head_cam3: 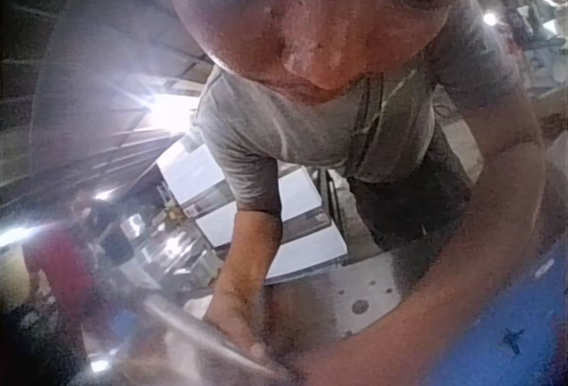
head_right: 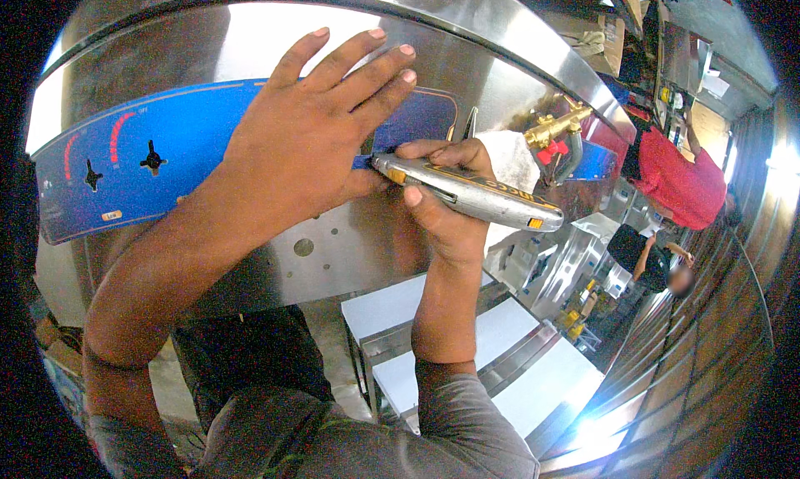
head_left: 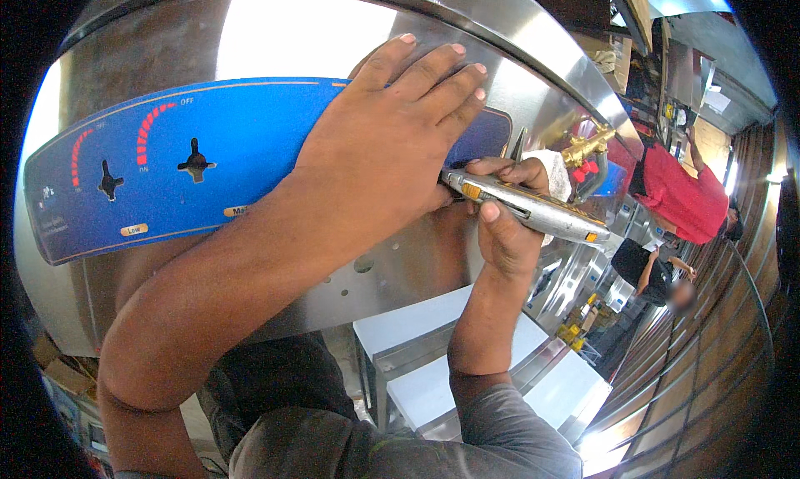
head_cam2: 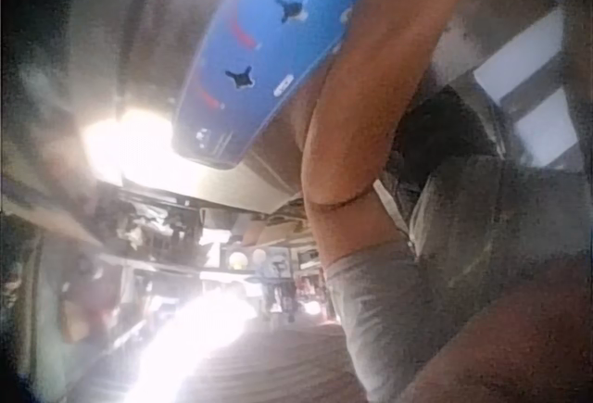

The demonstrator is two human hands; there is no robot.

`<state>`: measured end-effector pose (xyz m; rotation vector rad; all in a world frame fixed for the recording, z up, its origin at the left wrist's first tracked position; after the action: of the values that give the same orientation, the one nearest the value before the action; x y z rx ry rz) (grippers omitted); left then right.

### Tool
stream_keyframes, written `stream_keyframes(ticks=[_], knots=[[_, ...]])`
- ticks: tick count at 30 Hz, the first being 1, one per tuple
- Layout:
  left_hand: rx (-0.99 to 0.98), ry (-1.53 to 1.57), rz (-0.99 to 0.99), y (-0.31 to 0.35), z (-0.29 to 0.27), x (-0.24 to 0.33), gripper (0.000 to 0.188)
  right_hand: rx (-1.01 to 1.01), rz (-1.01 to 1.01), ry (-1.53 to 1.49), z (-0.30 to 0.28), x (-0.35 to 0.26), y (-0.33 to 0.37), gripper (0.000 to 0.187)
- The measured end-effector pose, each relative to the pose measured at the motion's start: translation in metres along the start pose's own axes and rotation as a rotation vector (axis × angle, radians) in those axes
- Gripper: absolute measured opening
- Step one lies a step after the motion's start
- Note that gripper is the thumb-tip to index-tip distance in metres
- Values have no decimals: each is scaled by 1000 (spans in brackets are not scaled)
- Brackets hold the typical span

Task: The person positions a blue control panel on a stainless steel workbench and uses a utility knife to cut around its perimeter and internal cutouts. The person holds the panel steady with one hand while cutting with the other.

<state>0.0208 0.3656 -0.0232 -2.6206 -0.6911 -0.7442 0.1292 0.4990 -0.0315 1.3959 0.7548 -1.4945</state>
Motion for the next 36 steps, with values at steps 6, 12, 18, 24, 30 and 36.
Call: stream_keyframes(ticks=[6, 12, 18, 24, 30, 36], knots=[[-5, -39, 7, 1, 0, 0, 88, -27, -5, -132, -4, -1, -3, 49], [16, -4, -1, 1, -1, -1, 88, -43, -10, -96, -3, -3, -2, 50], [37, 19, 12, 1, -1, 0, 88, 4, -60, 79, 0, -5, 0, 50], [31, -14, 16, 0, -2, 0, 88, -18, -54, 4, -2, -2, 0, 48], [28, -18, 23, 1, 0, 0, 89, -69, -32, -145, -9, -2, -1, 48], [18, -29, 19, 0, 1, 0, 90, -45, -40, -118, -7, -2, -1, 49]])
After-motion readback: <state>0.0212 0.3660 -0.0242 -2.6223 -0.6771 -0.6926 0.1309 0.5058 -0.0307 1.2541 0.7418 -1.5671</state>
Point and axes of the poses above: each hand's wrist, its own y-axis away from the middle knuckle, its own z-axis out of the palm, x = y × z, the point moved 8 cm from there along -y, towards the middle knuckle, and after that the axes turned 1 degree about -x, right-handed, at the moved point
